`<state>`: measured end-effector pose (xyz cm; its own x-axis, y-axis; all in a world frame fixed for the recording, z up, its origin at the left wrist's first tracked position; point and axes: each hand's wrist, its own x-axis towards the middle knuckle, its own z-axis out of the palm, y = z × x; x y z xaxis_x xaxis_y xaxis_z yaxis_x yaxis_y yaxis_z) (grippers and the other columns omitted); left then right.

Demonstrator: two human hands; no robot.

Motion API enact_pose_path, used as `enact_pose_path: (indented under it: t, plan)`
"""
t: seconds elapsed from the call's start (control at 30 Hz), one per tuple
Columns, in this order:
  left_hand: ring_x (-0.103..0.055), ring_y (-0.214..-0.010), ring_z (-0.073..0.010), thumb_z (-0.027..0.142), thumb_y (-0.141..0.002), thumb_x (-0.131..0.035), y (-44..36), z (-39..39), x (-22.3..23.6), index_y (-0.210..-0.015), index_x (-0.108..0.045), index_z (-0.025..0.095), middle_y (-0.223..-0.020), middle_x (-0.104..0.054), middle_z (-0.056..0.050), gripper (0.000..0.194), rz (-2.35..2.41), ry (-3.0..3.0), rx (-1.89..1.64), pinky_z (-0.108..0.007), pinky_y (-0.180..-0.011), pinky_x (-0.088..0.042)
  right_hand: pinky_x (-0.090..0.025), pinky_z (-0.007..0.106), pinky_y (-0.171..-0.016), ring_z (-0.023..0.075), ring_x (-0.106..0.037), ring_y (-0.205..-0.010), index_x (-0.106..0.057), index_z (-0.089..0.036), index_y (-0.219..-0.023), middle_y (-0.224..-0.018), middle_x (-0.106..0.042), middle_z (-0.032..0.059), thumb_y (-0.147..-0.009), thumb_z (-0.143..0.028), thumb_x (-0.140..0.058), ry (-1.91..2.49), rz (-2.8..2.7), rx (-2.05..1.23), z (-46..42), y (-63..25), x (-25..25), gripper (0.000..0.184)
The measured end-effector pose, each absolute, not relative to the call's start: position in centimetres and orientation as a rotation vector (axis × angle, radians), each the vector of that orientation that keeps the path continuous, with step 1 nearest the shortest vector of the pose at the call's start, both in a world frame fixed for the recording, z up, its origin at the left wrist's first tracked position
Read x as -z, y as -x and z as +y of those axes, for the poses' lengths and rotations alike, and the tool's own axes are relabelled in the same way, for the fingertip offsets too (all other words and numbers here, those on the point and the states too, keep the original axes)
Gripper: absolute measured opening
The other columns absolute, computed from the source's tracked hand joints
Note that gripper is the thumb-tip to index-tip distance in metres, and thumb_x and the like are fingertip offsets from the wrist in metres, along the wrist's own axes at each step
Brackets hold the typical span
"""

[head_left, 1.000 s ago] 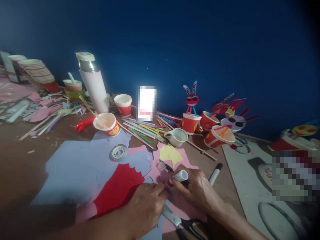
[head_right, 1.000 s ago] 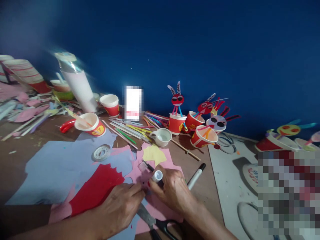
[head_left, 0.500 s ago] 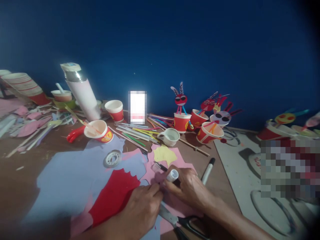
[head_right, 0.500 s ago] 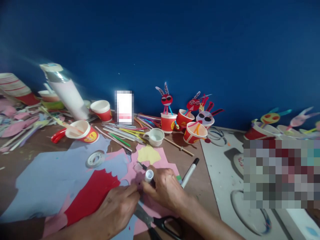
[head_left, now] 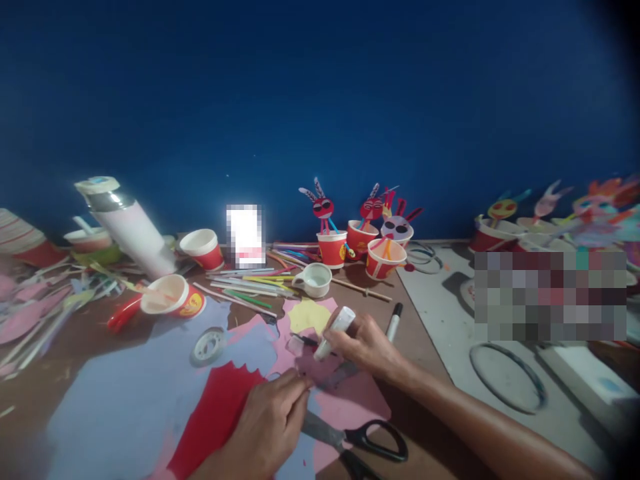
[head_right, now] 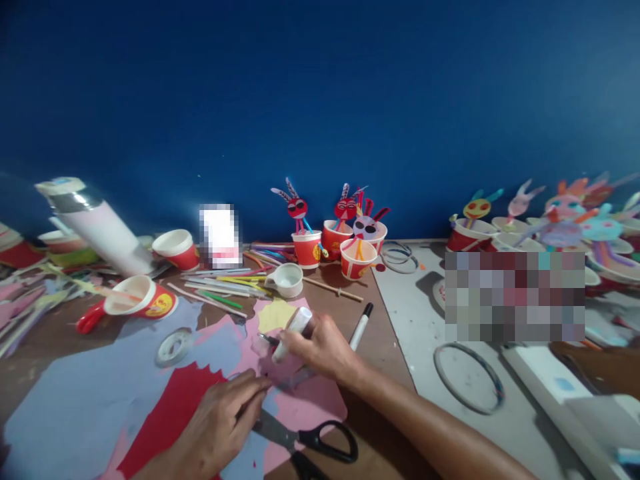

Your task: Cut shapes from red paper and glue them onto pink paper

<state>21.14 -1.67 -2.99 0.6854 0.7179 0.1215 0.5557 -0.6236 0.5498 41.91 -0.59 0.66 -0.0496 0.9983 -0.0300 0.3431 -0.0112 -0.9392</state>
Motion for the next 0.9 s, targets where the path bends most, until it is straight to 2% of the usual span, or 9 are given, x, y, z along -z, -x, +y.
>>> enact_pose_path:
  t: [0.1, 0.23, 0.33, 0.43, 0.5, 0.6, 0.7, 0.9]
  plan:
    - [-0.058, -0.064, -0.0141, 0.017, -0.089, -0.04, -21.2, -1.0, 2.0, -0.088, -0.061, 0.021, -0.074, -0.061, -0.002, 0.021, 1.031, -2.344, -0.489, -0.023, -0.06, -0.039, -0.032, 0.019, -0.043, 0.0083, -0.04, -0.045, -0.052, -0.016, -0.062, -0.051, -0.047, -0.0038, -0.079, -0.03, -0.05, 1.389, -1.307, -1.159, -0.1, -42.6, -0.2, 0.021]
    - [-0.048, -0.059, -0.0123, 0.023, -0.087, -0.046, -21.6, -0.5, 0.1, -0.078, -0.06, 0.019, -0.067, -0.054, 0.0, 0.017, 1.093, -2.019, -0.472, -0.021, -0.056, -0.036, -0.028, 0.019, -0.04, 0.0067, -0.034, -0.041, -0.044, -0.018, -0.059, -0.047, -0.038, -0.0063, -0.08, -0.037, -0.05, 1.262, -1.157, -1.249, 0.2, -42.6, 0.5, 0.029]
    - [-0.034, -0.05, -0.0092, 0.035, -0.085, -0.051, -22.0, -0.3, -1.0, -0.076, -0.058, 0.017, -0.057, -0.041, 0.005, 0.021, 1.11, -1.578, -0.513, -0.02, -0.046, -0.028, -0.03, 0.02, -0.042, 0.0074, -0.037, -0.043, -0.049, -0.017, -0.065, -0.05, -0.043, -0.0054, -0.08, -0.039, -0.05, 1.159, -1.136, -1.294, -0.1, -42.3, 0.3, 0.027]
    - [-0.02, -0.042, -0.006, 0.047, -0.078, -0.058, -22.4, -0.2, -1.8, -0.066, -0.052, 0.018, -0.05, -0.026, 0.009, 0.032, 1.052, -1.174, -0.573, -0.02, -0.04, -0.017, -0.034, 0.021, -0.047, 0.0089, -0.042, -0.048, -0.057, -0.015, -0.075, -0.054, -0.049, -0.0039, -0.077, -0.04, -0.057, 1.071, -1.183, -1.347, -0.8, -42.2, -0.5, 0.025]
    - [-0.017, -0.039, -0.0043, 0.05, -0.074, -0.062, -22.4, -0.1, -2.1, -0.059, -0.046, 0.018, -0.047, -0.027, 0.01, 0.039, 1.0, -1.006, -0.61, -0.02, -0.039, -0.014, -0.037, 0.021, -0.05, 0.0103, -0.047, -0.052, -0.061, -0.015, -0.083, -0.059, -0.053, -0.0029, -0.076, -0.037, -0.062, 1.047, -1.242, -1.38, -1.4, -42.2, -1.2, 0.023]
    - [-0.021, -0.037, -0.0027, 0.051, -0.07, -0.066, -22.2, 0.0, -2.4, -0.055, -0.045, 0.017, -0.046, -0.035, 0.008, 0.043, 0.999, -0.942, -0.658, -0.02, -0.038, -0.015, -0.04, 0.022, -0.057, 0.0123, -0.053, -0.062, -0.063, -0.016, -0.087, -0.069, -0.06, -0.0009, -0.077, -0.031, -0.063, 1.058, -1.383, -1.361, -2.0, -42.3, -1.8, 0.018]
    - [-0.022, -0.036, -0.0023, 0.051, -0.066, -0.069, -21.9, 0.1, -2.4, -0.054, -0.045, 0.017, -0.046, -0.036, 0.008, 0.043, 1.0, -0.917, -0.646, -0.02, -0.038, -0.014, -0.042, 0.022, -0.061, 0.0137, -0.056, -0.068, -0.064, -0.018, -0.086, -0.076, -0.063, -0.0003, -0.078, -0.025, -0.061, 1.084, -1.501, -1.282, -2.3, -42.1, -2.0, 0.012]
    - [-0.019, -0.036, -0.0028, 0.032, -0.063, -0.066, -21.7, 0.1, -2.2, -0.058, -0.05, 0.017, -0.041, -0.03, 0.011, 0.023, 1.022, -0.89, -0.654, -0.02, -0.039, -0.013, -0.045, 0.025, -0.069, 0.0176, -0.059, -0.076, -0.065, -0.019, -0.087, -0.083, -0.065, 0.0023, -0.076, -0.022, -0.057, 1.142, -1.626, -1.201, -2.6, -41.6, -2.3, 0.014]
